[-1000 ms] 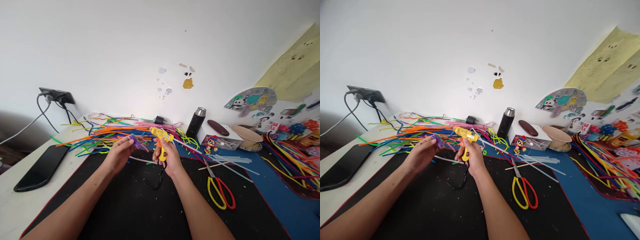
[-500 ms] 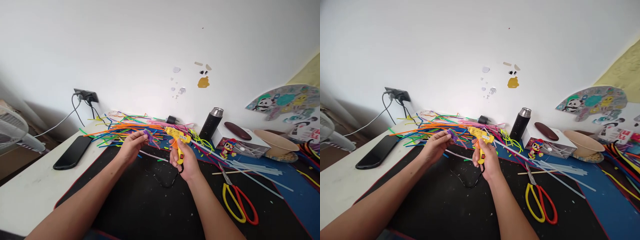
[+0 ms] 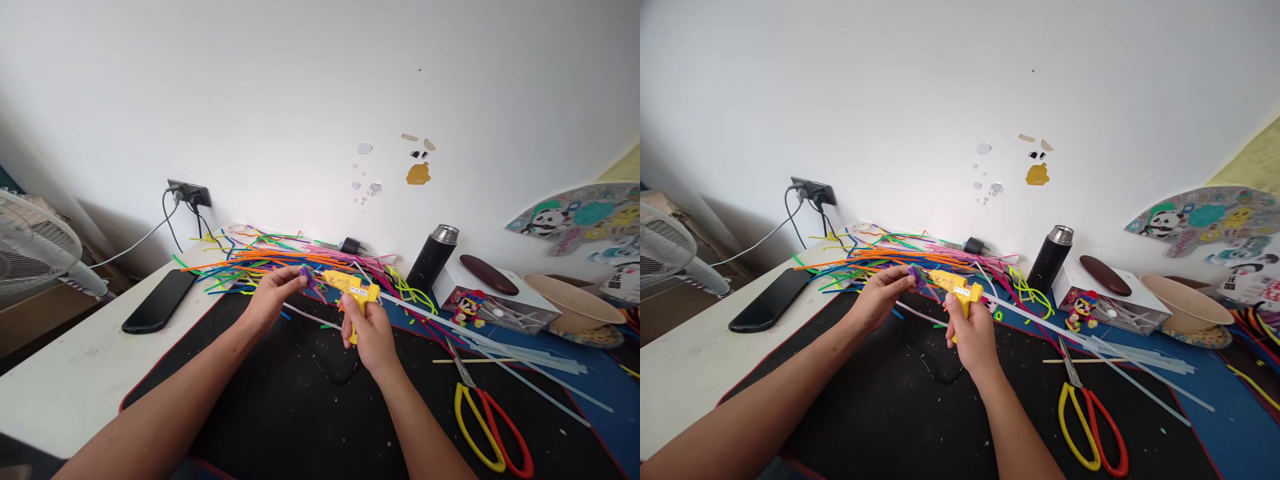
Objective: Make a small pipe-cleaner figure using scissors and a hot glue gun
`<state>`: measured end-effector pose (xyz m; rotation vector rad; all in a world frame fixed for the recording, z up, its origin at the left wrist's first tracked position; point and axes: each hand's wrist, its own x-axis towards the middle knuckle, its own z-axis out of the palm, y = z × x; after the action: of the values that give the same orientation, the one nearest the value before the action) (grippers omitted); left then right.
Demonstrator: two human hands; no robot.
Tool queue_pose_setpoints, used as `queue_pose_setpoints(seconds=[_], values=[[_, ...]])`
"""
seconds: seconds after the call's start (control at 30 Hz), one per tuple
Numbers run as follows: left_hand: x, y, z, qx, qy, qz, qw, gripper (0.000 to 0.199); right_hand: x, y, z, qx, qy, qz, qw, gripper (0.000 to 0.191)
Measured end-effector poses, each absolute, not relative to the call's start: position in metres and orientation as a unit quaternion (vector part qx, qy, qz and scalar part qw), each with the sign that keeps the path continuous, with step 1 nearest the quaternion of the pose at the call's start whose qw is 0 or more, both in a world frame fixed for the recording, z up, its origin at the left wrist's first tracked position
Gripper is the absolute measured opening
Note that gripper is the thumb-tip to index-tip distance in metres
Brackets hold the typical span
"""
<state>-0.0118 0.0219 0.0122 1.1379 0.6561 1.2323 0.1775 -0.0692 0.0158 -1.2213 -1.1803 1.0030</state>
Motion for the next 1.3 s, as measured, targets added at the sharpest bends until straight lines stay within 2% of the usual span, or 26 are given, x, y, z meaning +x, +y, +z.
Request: queue_pose_setpoints(seconds=[1.3], values=[[-0.013,0.020,0.007,0.537,0.284,0.517,0.603,0.027,0.169,-0.079,0.029,-0.559,-0.505,0.377,0.539,0.061]])
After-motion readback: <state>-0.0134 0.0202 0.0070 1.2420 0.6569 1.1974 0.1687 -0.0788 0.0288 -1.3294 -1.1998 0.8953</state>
